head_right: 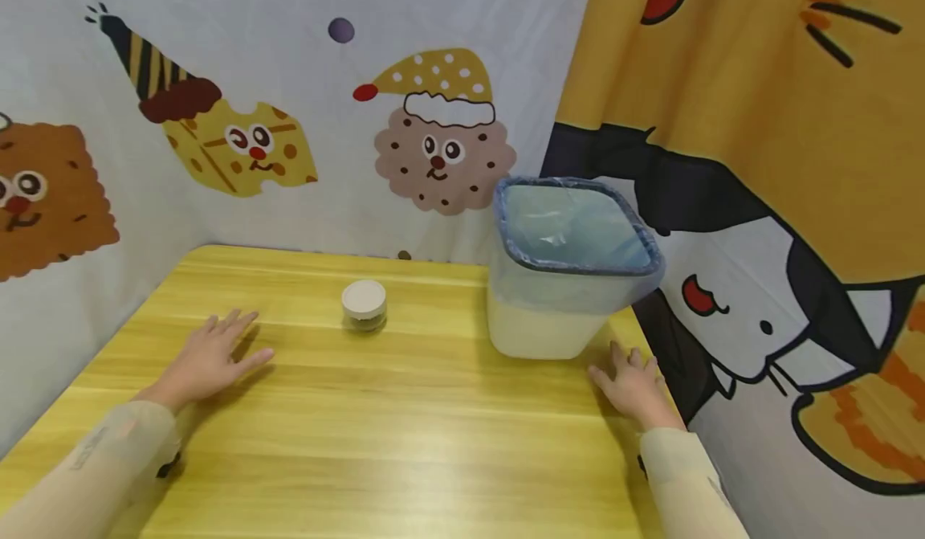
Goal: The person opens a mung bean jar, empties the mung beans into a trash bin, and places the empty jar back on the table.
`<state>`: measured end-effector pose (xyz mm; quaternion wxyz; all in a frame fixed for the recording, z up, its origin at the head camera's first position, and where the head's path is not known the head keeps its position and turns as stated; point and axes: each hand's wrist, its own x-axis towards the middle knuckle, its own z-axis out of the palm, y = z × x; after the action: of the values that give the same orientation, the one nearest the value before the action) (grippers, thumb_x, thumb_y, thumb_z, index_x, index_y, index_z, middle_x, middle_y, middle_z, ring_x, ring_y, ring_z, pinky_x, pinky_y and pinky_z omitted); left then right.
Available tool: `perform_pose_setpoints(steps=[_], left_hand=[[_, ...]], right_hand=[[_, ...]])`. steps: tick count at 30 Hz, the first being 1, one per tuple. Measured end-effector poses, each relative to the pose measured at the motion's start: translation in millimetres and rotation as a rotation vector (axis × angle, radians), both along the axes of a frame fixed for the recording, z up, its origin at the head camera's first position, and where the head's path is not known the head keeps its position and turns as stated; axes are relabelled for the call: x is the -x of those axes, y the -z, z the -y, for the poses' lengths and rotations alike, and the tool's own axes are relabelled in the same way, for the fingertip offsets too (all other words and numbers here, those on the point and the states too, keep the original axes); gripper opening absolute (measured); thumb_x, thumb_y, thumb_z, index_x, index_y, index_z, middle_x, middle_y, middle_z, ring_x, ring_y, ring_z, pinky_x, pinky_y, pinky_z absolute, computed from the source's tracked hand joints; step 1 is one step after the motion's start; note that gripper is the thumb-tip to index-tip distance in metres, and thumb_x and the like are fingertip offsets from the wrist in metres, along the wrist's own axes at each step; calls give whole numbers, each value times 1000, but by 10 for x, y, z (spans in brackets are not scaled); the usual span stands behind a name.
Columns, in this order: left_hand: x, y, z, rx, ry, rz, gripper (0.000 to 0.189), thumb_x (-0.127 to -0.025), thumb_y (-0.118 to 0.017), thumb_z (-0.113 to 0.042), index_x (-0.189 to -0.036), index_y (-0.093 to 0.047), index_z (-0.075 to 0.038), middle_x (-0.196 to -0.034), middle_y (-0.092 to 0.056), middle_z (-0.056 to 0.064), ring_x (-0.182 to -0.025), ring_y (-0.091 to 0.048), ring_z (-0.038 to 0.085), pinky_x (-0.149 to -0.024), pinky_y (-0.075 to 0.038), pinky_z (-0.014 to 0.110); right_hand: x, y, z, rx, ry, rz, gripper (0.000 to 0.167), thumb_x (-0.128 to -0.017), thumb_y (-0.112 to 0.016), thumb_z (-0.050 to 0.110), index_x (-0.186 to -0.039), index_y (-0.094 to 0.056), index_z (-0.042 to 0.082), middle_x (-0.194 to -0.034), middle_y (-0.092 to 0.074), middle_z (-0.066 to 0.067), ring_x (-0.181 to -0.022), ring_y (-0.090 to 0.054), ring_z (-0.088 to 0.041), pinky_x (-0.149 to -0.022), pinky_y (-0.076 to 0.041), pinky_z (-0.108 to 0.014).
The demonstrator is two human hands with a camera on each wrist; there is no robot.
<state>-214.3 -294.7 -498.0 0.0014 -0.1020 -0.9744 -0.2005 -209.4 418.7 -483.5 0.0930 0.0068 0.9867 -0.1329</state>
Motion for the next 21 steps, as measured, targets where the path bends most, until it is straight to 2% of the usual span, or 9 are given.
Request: perform_pose_setpoints(steps=[3, 6, 9, 15, 21], left_hand=[[0, -35, -69, 4, 10, -27, 89, -105, -62, -57, -164, -34, 3, -165, -33, 39, -147, -29, 70, -119, -24, 81], [-1, -82, -153, -6, 14, -40, 83, -105, -66, -48, -163, -37, 4, -162, -40, 37, -146, -38, 63, -119, -31, 77], [14, -130, -258, -29, 20, -36, 77, -106, -68, -41, -161, -40, 4, -160, -45, 36, -145, -42, 60, -119, -35, 75], [28, -160, -466, -88, 42, -28, 71, -106, -68, -36, -158, -44, 5, -158, -49, 35, -145, -45, 57, -119, -38, 73], [6, -186, -651, -118, 48, -8, 68, -107, -67, -37, -158, -46, 2, -158, -50, 32, -145, -45, 57, -118, -39, 73]], right_hand=[[-76, -62, 73, -37, -45, 37, 97, -108, -51, 62, -162, -25, -14, -160, -23, -52, -144, -17, -79, -110, -27, -88], [-123, -169, 232, -45, -89, 85, 94, -107, -55, 59, -157, -34, -18, -154, -42, -47, -139, -40, -70, -108, -40, -79], [-175, -295, 449, -40, -106, 115, 90, -106, -58, 58, -155, -41, -15, -148, -55, -40, -133, -55, -60, -107, -48, -71], [-258, -489, 874, -7, -145, 106, 85, -104, -61, 59, -158, -46, -5, -149, -60, -32, -134, -58, -55, -107, -49, -70], [-337, -529, 1144, 82, -193, 104, 84, -102, -63, 61, -159, -47, 1, -150, -61, -27, -133, -63, -49, -106, -51, -68]])
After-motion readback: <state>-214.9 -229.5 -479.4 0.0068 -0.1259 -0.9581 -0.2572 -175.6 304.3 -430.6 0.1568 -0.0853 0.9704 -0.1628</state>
